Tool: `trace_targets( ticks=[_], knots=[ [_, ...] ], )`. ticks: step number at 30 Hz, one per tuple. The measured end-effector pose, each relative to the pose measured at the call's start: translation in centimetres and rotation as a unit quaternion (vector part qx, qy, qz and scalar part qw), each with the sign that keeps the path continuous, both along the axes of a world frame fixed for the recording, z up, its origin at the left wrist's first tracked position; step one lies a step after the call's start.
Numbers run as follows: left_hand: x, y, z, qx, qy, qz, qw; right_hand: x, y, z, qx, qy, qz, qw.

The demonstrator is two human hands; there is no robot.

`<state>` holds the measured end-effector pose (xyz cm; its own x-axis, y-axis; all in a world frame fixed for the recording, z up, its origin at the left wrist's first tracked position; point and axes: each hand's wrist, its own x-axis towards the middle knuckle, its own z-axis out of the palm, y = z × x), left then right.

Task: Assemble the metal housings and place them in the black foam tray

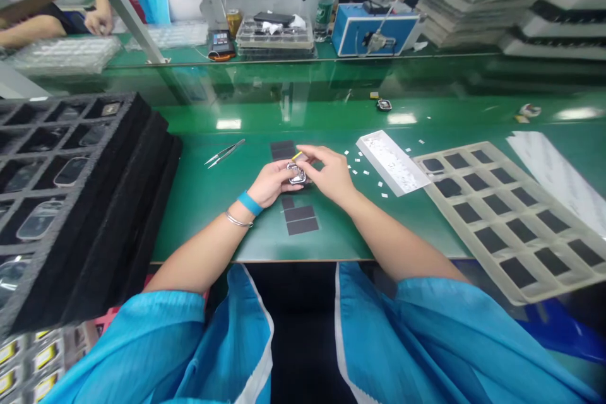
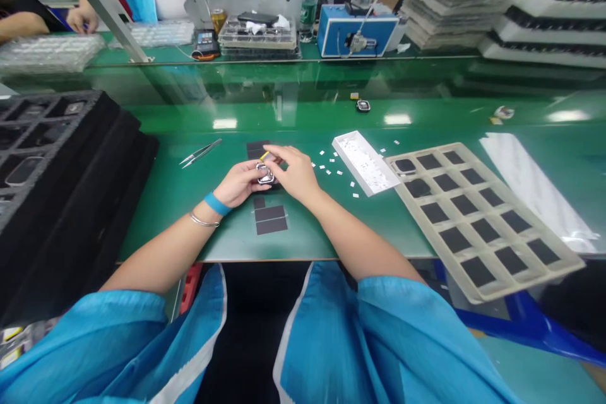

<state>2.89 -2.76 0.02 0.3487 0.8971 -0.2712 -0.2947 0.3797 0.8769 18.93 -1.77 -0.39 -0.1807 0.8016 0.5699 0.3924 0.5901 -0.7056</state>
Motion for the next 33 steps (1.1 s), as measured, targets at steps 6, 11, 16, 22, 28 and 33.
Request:
trace_targets(
  ticks=[6,11,16,22,28,33],
  knots=[
    [0.0,0.1,0.1,-0.022,0.023,0.005,0.999,-0.5,0.8,-0.9,-0.088,0.055,0.021,0.994],
    [-0.4,0.0,0.6,-0.027,0.043,0.038,0.998,-0.3,1.1,-0.2,-0.12,0.085,-0.003,0.989],
    [-2.5,0.9,1.1,-0.061,0.04,0.027,0.997,0.2,-1.0,-0.4,-0.136,-0.074,0.016,0.988],
    [-3.8,1.2,1.3,-0.086,0.07,-0.14,0.984,-0.7,-4.0,-1.4,-0.129,-0.229,0.041,0.964],
    [-3.9,1.0,2.0,-0.076,0.107,-0.152,0.98,-1.1,-3.6,-1.2,-0.174,-0.221,0.015,0.96],
    [-4.0,1.1,2.1,-0.077,0.106,-0.152,0.98,-1.8,-3.1,-0.9,-0.206,-0.258,0.01,0.944]
  ],
)
